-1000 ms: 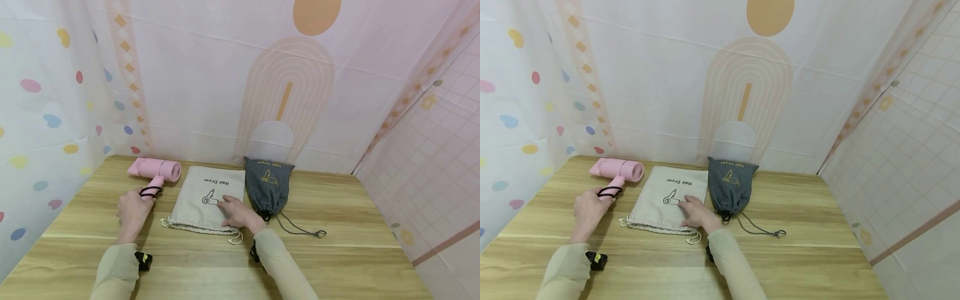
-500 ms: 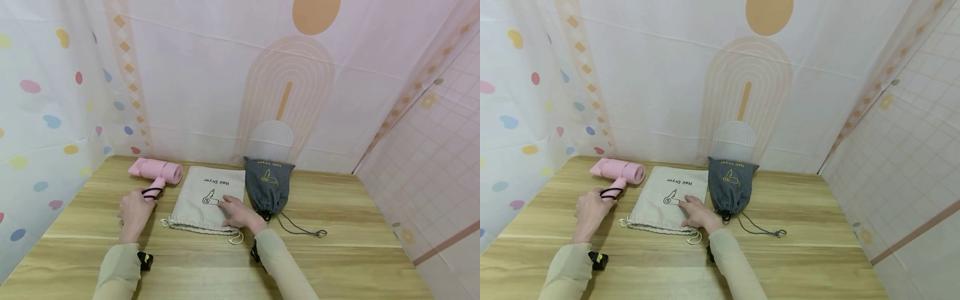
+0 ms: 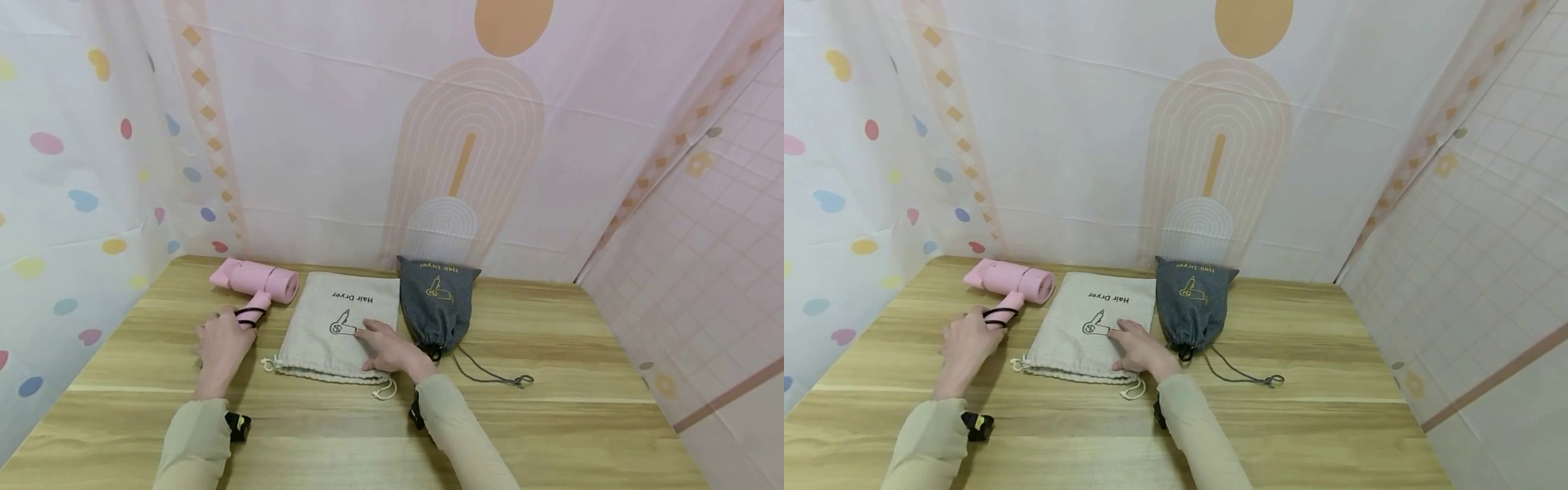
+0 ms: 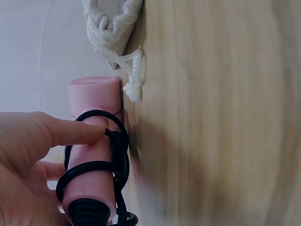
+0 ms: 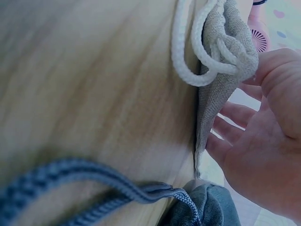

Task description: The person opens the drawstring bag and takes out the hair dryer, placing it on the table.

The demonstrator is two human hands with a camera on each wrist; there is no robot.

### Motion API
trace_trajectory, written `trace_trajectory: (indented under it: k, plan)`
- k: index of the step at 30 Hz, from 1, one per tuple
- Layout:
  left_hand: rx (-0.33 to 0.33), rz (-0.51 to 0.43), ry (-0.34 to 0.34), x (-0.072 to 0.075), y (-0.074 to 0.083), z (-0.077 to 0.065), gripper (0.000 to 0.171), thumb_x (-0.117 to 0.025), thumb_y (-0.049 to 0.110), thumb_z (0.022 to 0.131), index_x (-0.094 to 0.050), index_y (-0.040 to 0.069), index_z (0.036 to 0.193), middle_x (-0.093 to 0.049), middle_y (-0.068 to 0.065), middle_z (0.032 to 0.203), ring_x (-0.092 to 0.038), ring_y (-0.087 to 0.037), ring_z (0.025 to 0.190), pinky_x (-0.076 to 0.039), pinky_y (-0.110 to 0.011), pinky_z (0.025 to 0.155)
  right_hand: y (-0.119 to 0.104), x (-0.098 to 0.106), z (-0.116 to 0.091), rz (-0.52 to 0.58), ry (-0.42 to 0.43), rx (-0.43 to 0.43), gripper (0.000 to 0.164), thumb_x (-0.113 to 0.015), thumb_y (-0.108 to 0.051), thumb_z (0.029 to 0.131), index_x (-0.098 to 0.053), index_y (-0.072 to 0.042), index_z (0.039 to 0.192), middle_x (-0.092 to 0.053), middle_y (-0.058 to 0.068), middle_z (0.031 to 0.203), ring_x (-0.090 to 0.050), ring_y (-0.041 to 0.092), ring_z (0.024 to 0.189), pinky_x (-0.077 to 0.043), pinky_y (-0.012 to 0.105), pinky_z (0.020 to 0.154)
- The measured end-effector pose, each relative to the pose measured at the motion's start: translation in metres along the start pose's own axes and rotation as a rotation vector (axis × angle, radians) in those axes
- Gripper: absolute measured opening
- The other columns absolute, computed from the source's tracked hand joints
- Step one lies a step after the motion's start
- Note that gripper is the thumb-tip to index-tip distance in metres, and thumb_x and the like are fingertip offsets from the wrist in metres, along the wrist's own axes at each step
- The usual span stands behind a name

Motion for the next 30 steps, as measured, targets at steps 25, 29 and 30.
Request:
trace_trajectory:
  k: [25,29,30]
  plan:
    - [-0.744,0.144,-0.454,-0.058,0.066,-0.032,0.066,-0.07,0.039,0.082,-0.051,0.001,0.132,-0.04,-0.04,0.135,-0.035,-0.06,0.125,-0.032,-0.067,0.101,0.001,-0.001,-0.001,-0.011,-0.001,0.008,0.065,-0.066,-0.032,0.087,-0.041,-0.018,0.144,-0.022,0.007,0.159,-0.021,0.023,0.147,-0.025,0.037,0.118]
    - [-0.718,0.175,-0.474,-0.059,0.067,-0.033,0.063,-0.071,0.04,0.081,-0.056,0.002,0.129,-0.04,-0.039,0.137,-0.032,-0.06,0.127,-0.028,-0.068,0.103,0.001,0.002,-0.004,-0.014,0.005,0.016,0.062,-0.065,-0.033,0.088,-0.042,-0.017,0.143,-0.025,0.008,0.157,-0.024,0.024,0.146,-0.027,0.038,0.117]
    - [-0.706,0.188,-0.475,-0.059,0.068,-0.033,0.063,-0.071,0.04,0.08,-0.056,0.003,0.129,-0.039,-0.038,0.137,-0.032,-0.06,0.128,-0.028,-0.068,0.103,0.001,0.005,-0.006,-0.003,0.019,0.015,0.061,-0.065,-0.032,0.088,-0.043,-0.017,0.143,-0.026,0.009,0.157,-0.026,0.025,0.145,-0.029,0.039,0.116]
Point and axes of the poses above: each hand's wrist, its own z-axis towards the middle knuckle, its own x-axis out of the back of the hand, y = z × x, the point moved 5 cm from there along z, towards the middle knuckle
